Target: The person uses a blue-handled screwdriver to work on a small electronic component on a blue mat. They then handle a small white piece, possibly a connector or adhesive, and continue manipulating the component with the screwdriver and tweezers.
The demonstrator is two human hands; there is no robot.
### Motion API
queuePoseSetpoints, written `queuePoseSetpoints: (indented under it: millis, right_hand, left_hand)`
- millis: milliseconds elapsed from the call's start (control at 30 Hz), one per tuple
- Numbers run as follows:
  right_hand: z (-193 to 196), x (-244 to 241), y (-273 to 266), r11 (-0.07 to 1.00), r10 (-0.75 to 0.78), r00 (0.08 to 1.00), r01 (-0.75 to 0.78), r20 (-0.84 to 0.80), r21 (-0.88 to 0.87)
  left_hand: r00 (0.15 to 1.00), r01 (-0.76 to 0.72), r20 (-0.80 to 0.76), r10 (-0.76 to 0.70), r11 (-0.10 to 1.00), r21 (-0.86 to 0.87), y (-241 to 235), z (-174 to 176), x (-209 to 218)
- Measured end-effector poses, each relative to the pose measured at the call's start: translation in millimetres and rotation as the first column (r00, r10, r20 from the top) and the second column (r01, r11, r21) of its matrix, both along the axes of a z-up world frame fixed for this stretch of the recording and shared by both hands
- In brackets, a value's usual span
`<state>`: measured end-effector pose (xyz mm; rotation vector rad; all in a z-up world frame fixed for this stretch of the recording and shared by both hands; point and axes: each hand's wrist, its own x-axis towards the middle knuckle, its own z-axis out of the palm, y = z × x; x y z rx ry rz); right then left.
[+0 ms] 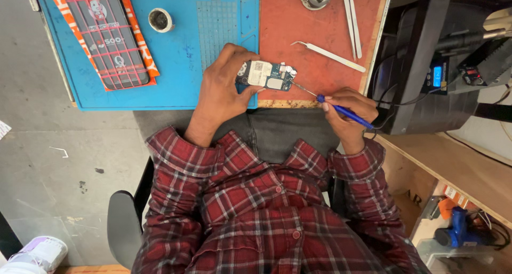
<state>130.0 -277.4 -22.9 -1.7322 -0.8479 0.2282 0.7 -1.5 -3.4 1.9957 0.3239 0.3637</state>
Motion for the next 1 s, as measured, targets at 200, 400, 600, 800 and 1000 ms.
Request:
queuePoseSetpoints:
  millis: [200,400,600,800,1000]
  right_hand:
    - [-5,-1,-5,0.998,-0.062,0.998,0.062,0.027,0.008]
    - [-22,4,-18,0.960,-0.141,0.974,0.178,-0.178,0.215]
    - [-15,35,-72,0.831,-0.355,0.914,0.406,-0.198,0.381]
    - [-4,92,-212,0.488,-0.834,0.541,0.816,-0.111,0.309]
    - [-61,127,-297,0.431,-0.865,0.385,0.899,0.321,0.082]
  left_hand:
    - [1.000,-0.003,-0.017,0.002,1.000,-0.011,0,3,0]
    - [1.000,0.008,0.018,-0.008,1.000,0.014,1,4,0]
    - [0.999,0.025,0.020,-0.025,0.999,0.028,2,0,-3]
    - [1.000,0.017,-0.010,-0.016,0.997,0.075,0,2,4]
    - [0.999,0.009,-0.042,-0.006,0.996,0.085,-4,6,2]
